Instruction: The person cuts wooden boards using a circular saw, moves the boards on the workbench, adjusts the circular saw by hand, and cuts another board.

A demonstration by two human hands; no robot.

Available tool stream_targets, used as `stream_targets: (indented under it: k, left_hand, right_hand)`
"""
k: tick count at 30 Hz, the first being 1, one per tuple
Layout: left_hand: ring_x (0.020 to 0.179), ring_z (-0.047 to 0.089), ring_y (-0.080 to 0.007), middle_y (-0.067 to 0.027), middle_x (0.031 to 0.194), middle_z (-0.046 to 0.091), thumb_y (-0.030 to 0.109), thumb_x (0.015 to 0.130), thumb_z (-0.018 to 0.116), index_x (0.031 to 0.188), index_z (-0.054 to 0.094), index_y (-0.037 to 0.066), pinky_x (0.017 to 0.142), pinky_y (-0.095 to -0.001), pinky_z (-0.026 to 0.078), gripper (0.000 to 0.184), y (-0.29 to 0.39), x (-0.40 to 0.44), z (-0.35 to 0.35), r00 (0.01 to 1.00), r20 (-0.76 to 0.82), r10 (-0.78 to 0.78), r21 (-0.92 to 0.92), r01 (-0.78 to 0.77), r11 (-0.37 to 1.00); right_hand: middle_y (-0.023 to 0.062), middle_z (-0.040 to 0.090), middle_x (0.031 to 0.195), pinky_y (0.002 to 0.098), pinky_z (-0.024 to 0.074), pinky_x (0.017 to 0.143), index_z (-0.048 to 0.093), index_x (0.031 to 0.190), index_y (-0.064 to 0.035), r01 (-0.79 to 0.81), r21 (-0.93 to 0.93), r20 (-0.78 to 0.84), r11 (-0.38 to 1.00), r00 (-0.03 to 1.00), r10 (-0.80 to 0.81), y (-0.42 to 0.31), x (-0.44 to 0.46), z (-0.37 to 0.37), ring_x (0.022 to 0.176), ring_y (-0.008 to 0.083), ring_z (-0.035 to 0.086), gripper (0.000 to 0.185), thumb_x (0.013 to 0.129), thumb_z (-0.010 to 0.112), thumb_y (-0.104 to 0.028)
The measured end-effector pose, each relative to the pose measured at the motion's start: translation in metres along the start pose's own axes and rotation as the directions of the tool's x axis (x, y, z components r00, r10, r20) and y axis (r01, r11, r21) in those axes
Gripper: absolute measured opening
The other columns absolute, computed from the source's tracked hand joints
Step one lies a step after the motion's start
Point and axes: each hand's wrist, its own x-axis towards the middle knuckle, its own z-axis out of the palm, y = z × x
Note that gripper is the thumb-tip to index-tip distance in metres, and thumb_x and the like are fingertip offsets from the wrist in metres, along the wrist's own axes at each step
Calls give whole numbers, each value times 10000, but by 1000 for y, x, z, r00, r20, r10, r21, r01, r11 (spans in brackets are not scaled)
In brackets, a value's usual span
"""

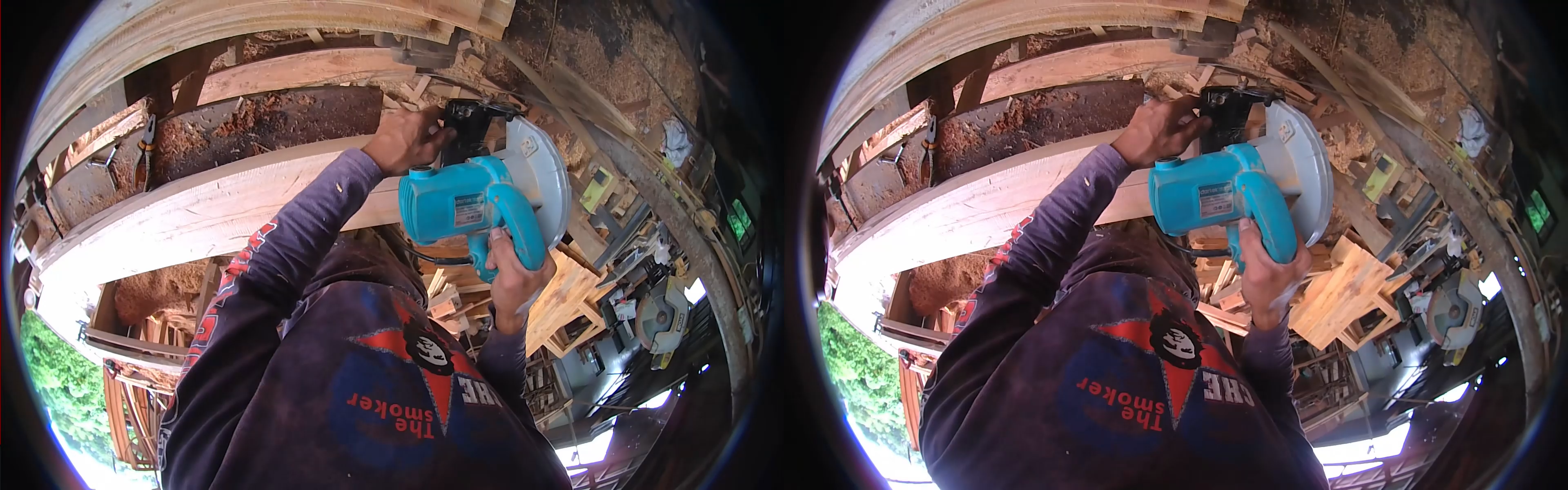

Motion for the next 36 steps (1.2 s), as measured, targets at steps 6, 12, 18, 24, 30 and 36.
stream_targets:
  k: [6, 12, 18, 24, 30, 36]
  left_hand:
    - [808, 710, -418, -213, 822, 716, 446, 1010, 554, 1088, 654, 58, 728, -504, 559, 408, 0, 0, -6, 999, 38, -17, -14, 18, 1000]
    - [890, 694, -431, -255, 853, 698, 530, 1036, 456, 1066, 673, 21, 809, -495, 530, 553, 4, 1, -17, 986, 136, -91, -132, 110, 985]
    - [906, 689, -423, -253, 898, 696, 560, 1058, 354, 1070, 684, 14, 817, -478, 525, 638, -23, 1, 2, 1000, 30, -8, -356, 18, 934]
    - [896, 695, -410, -254, 941, 693, 510, 1044, 359, 1109, 666, -22, 795, -468, 536, 618, -25, 0, -2, 999, -43, 15, -397, -31, 917]
    - [865, 715, -330, -252, 956, 699, 363, 1020, 434, 1101, 646, -59, 788, -411, 563, 479, -28, -2, 4, 977, -146, -153, -555, 47, 830]
    - [812, 748, -241, -197, 887, 731, 202, 994, 490, 1109, 638, -55, 738, -373, 596, 318, -25, -8, 23, 966, -77, -247, -683, 130, 719]
  right_hand:
    - [73, 608, 701, 335, 430, 464, 704, 893, 2, 196, -143, 8, 970, 980, -197, 6, 7, -1, 469, 163, 554, 54, 887, 722, -48]
    - [81, 614, 701, 341, 442, 477, 703, 895, 6, 61, -50, 10, 997, 998, -60, -5, 19, -3, 478, 164, 562, 52, 885, 714, -45]
    - [58, 587, 638, 331, 433, 491, 683, 849, 47, -105, 52, 15, 993, 994, 104, -20, 40, -7, 488, 177, 568, 31, 864, 690, 20]
    - [62, 559, 567, 323, 422, 498, 681, 881, 43, 3, 112, 19, 994, 1000, -5, -17, 58, -13, 476, 168, 567, 51, 880, 675, -8]
    - [41, 642, 678, 280, 418, 480, 710, 878, 34, -205, 308, -134, 929, 957, 256, -19, 51, -32, 514, 92, 543, 76, 880, 723, -42]
    - [36, 647, 700, 276, 431, 508, 727, 955, 40, -342, 295, -194, 892, 893, 406, -10, -26, -89, 542, 92, 540, 122, 867, 735, -44]
